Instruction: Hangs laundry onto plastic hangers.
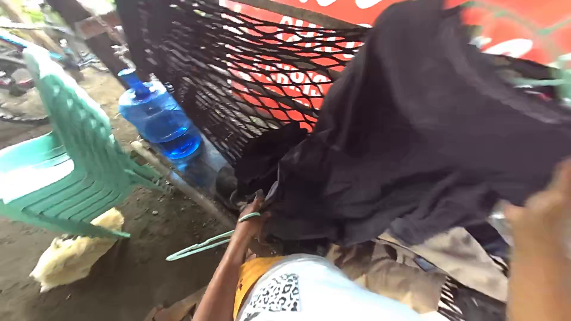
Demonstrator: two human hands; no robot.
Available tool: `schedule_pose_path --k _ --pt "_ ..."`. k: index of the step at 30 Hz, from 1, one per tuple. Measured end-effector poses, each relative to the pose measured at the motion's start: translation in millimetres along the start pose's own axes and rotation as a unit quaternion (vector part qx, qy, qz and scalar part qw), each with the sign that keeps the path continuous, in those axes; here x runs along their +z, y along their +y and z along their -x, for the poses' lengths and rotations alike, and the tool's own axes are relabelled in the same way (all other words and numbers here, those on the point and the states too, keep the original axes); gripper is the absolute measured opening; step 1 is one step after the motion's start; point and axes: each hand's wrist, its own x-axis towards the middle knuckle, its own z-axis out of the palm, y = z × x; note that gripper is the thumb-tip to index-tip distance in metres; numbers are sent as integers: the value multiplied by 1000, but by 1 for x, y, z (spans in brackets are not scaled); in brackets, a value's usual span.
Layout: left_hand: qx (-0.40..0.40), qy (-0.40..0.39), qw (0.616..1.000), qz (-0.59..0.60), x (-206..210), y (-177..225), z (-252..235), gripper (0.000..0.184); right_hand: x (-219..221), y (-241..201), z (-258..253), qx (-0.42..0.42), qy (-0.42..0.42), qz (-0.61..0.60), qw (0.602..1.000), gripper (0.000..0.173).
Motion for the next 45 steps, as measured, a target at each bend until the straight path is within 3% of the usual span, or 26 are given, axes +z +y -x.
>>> schedule_pose_path --k 1,4,6,8,11,14,17,20,22,25,27,30,33,35,37,39,41,43,45 --pt "40 15 999 14 -12 5 2 58 6 -2 9 -68 -35 49 996 27" --pt "116 -20 993 -28 -65 43 20 45 14 3 35 -219 -177 149 948 37" --pt "191 -50 980 -5 -87 71 37 36 19 8 53 -261 -245 154 921 37" --pt "271 -26 962 10 -92 94 42 35 27 8 71 -287 -277 145 905 35" --pt "329 56 942 -28 -76 116 31 46 33 9 93 -300 -297 129 897 35" --pt "322 54 945 -21 -60 135 16 53 35 11 107 -311 -303 118 893 35" --pt "337 68 939 27 -43 143 4 35 31 14 113 -308 -298 105 898 34" --pt "298 73 950 61 -43 150 1 24 22 18 110 -282 -271 114 913 35" --pt "272 54 959 53 -51 151 1 26 16 19 106 -257 -245 131 925 35" --pt "317 6 948 24 -87 133 -4 29 10 25 99 -226 -218 144 938 36" --pt "347 58 936 -13 -133 116 -6 29 7 29 97 -214 -216 146 942 35" --pt "295 147 941 -77 -211 79 0 34 2 35 91 -210 -198 167 943 35" --pt "98 162 974 -122 -254 17 -2 36 -12 42 74 -177 -127 201 955 38" --pt "-78 148 971 -171 -262 -20 3 42 -22 44 61 -151 -63 209 964 39" --pt "-113 126 968 -186 -262 -54 14 31 -33 42 52 -138 -21 212 967 40" --pt "-142 22 971 -191 -260 -48 25 26 -39 37 47 -137 -1 208 969 40" --pt "-68 -57 985 -146 -257 -32 37 23 -38 33 46 -157 -21 196 968 39" --pt "128 -93 987 8 -249 -36 41 13 -31 29 47 -200 -73 178 961 40" --pt "307 -185 924 137 -234 -30 26 13 -24 28 46 -234 -124 132 955 38"
